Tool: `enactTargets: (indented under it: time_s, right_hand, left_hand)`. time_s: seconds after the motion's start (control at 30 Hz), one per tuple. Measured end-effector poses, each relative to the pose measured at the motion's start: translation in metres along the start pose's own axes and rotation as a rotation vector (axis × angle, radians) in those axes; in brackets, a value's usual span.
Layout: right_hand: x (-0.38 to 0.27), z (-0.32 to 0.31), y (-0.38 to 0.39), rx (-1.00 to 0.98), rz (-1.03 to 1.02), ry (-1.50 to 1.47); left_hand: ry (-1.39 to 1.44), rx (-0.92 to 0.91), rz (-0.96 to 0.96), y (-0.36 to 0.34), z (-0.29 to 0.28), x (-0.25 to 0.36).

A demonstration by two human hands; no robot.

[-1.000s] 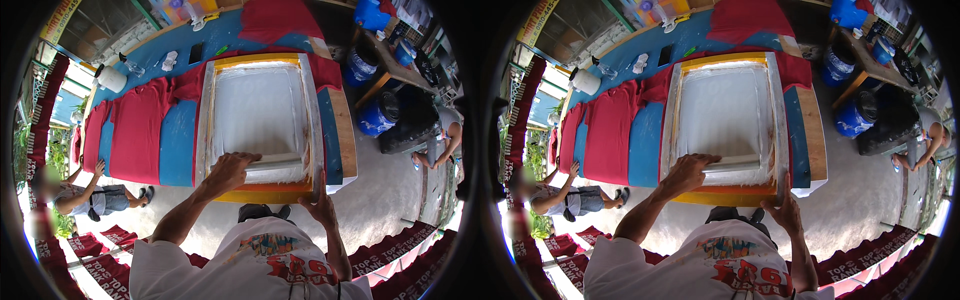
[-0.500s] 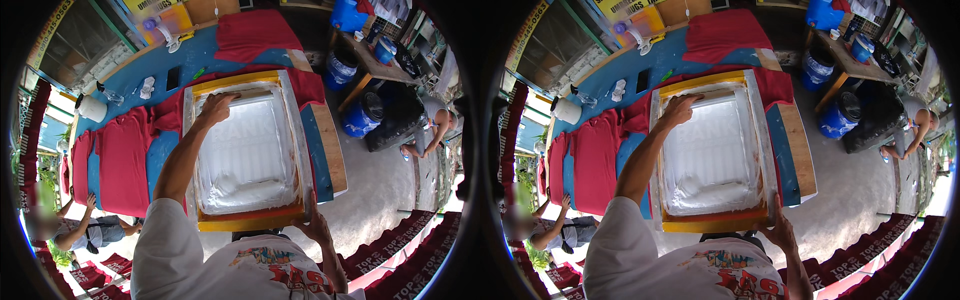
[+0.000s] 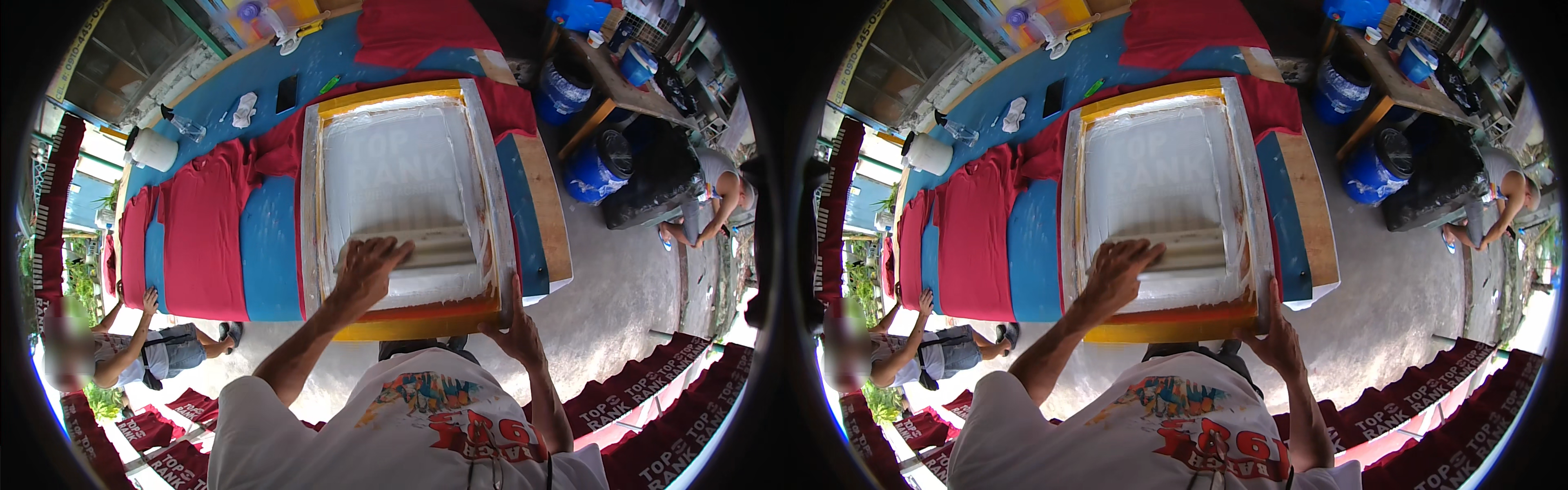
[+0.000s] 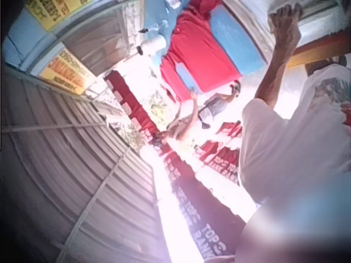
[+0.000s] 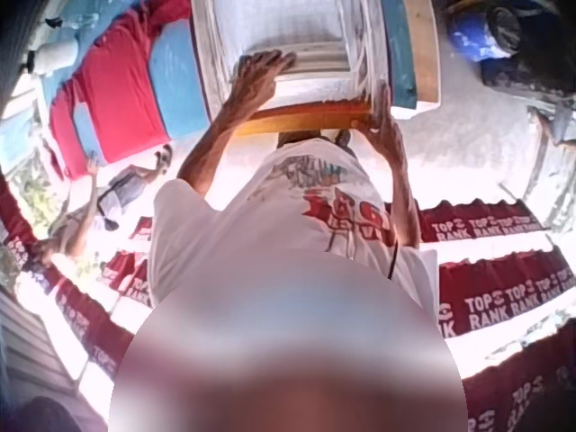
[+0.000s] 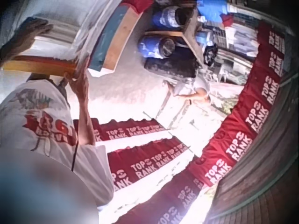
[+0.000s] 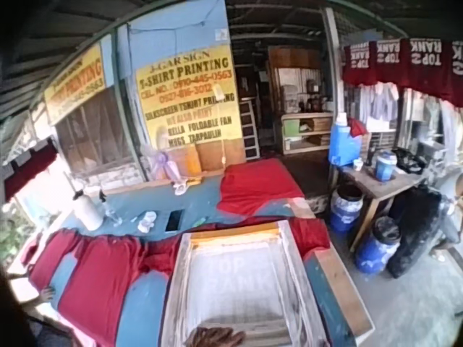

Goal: The person lays red t-shirts flat on a blue worktable, positions a screen-printing frame, and uses a squeegee to pull white ink across the screen to print a design. After each print, the person removes the printed shirt and places it on a drying rack, then repeats the process with a new shirt.

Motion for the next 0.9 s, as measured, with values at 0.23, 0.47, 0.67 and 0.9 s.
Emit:
enactTargets:
  time_s: [0.23, 0.47, 0.67, 0.9]
  right_hand:
    - [-0.001, -0.001, -0.001, 0.018, -0.063, -0.028]
    - [-0.002, 0.0, -0.002, 0.002, -0.059, 0.009]
    - [-0.002, -0.003, 0.001, -0.013, -0.107, -0.07]
    - [0.114, 0.019, 0.061, 0.29, 0.136, -0.461]
  left_hand:
    - [-0.004, 0.032, -0.032, 0.06, 0.01, 0.055]
    - [0.065, 0.06, -0.056, 0.078, 0.026, 0.064]
    - [0.106, 0.075, -0.076, 0.084, 0.03, 0.065]
    - [0.192, 0.077, -0.076, 0.083, 0.026, 0.067]
Point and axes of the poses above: each hand's wrist, its own y-axis away from the middle knuckle, its own z-axis out of the palm, x = y × z, the point moved 4 cm from there along -y, towards the middle knuckle, and after that the axes turned 1 degree about x, right-handed, at the moved point
